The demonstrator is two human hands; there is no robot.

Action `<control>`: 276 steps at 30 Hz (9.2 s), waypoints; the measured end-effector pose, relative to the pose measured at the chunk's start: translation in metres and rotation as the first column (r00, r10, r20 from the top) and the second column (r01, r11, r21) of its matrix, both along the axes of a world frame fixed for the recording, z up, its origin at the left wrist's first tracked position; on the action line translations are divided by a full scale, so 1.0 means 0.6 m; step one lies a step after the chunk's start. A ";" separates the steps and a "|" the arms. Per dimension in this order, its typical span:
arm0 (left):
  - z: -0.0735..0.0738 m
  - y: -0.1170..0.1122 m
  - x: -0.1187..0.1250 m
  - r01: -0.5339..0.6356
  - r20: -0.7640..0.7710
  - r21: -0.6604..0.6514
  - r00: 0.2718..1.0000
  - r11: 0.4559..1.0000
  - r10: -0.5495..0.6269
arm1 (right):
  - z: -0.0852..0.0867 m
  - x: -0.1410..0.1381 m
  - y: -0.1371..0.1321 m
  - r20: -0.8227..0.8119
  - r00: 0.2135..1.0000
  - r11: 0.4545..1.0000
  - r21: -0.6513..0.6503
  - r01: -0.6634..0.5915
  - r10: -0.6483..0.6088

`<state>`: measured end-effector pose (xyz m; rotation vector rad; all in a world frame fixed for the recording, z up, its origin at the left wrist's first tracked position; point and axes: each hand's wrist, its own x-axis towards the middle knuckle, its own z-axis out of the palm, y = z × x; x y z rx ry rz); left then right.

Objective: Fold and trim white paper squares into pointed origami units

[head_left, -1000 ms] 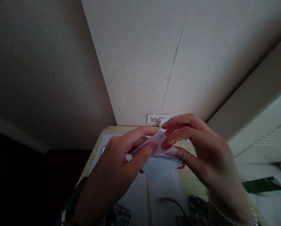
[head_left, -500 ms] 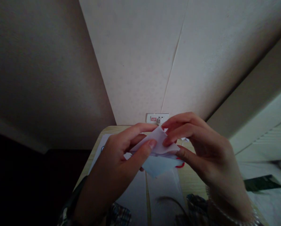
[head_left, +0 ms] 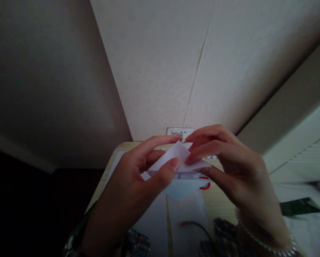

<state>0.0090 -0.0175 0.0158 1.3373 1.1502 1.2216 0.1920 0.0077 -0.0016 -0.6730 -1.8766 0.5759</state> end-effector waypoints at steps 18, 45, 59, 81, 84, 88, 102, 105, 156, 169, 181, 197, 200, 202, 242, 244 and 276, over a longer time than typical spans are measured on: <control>0.006 -0.001 0.003 -0.022 -0.010 -0.083 1.000 0.996 0.021 | -0.001 -0.004 -0.009 -0.004 0.998 0.996 0.069 0.062 -0.062; 0.001 0.007 0.009 0.054 -0.225 0.036 0.973 0.998 -0.044 | 0.003 -0.017 -0.007 -0.289 0.948 0.943 -0.331 0.031 -0.133; -0.002 0.002 0.011 -0.001 -0.112 -0.062 0.994 0.998 -0.006 | -0.001 0.005 -0.005 -0.167 0.985 0.958 -0.288 -0.002 -0.048; -0.014 0.013 -0.011 0.105 -0.064 0.172 0.993 0.980 -0.095 | -0.002 -0.005 -0.013 -0.152 0.978 0.982 -0.138 0.125 -0.146; -0.011 0.012 -0.009 0.129 -0.019 0.139 0.992 0.982 -0.128 | -0.001 -0.005 -0.012 -0.159 0.975 0.977 -0.169 0.129 -0.156; -0.014 0.013 -0.010 0.110 -0.056 0.150 0.993 0.983 -0.103 | 0.000 -0.002 -0.007 -0.125 0.989 0.986 -0.151 0.064 -0.083; -0.018 0.015 -0.005 0.178 -0.029 0.146 0.984 0.973 -0.176 | 0.004 -0.004 -0.008 -0.170 0.983 0.977 -0.211 0.032 -0.069; -0.020 0.010 -0.003 0.168 -0.009 0.114 0.986 0.979 -0.168 | 0.004 -0.006 -0.005 -0.196 0.977 0.962 -0.273 0.022 -0.078; -0.001 0.008 0.000 0.040 -0.154 0.112 0.988 0.993 -0.022 | 0.007 -0.012 -0.013 -0.170 0.976 0.901 -0.431 0.051 -0.136; -0.017 0.019 -0.012 0.065 -0.124 0.159 0.991 0.985 -0.045 | -0.002 -0.015 -0.014 -0.244 0.937 0.910 -0.390 0.140 -0.249; -0.020 0.017 -0.012 0.015 -0.014 0.172 1.000 0.985 -0.013 | -0.002 -0.019 -0.017 -0.258 0.919 0.900 -0.396 0.180 -0.297; -0.019 0.022 -0.023 0.123 0.151 0.073 0.979 0.990 -0.133 | 0.000 -0.025 -0.016 -0.451 0.857 0.845 -0.533 -0.034 -0.250; -0.017 0.022 -0.023 0.141 0.105 0.098 0.983 0.985 -0.151 | 0.001 -0.026 -0.018 -0.439 0.873 0.839 -0.539 -0.067 -0.212; -0.012 0.021 -0.020 0.144 0.080 0.087 0.985 0.986 -0.151 | 0.002 -0.025 -0.016 -0.418 0.895 0.837 -0.538 -0.105 -0.156; -0.026 0.028 -0.026 -0.264 0.140 0.276 0.962 0.924 0.233 | 0.007 -0.002 -0.024 -0.101 0.991 0.938 -0.329 -0.115 0.086; -0.024 0.027 -0.025 -0.272 0.169 0.251 0.957 0.929 0.235 | 0.009 -0.005 -0.024 -0.128 0.988 0.922 -0.366 -0.128 0.086; -0.009 0.025 -0.013 -0.058 0.241 0.143 0.970 0.988 0.022 | 0.004 -0.029 -0.026 -0.262 0.951 0.939 -0.335 0.071 -0.166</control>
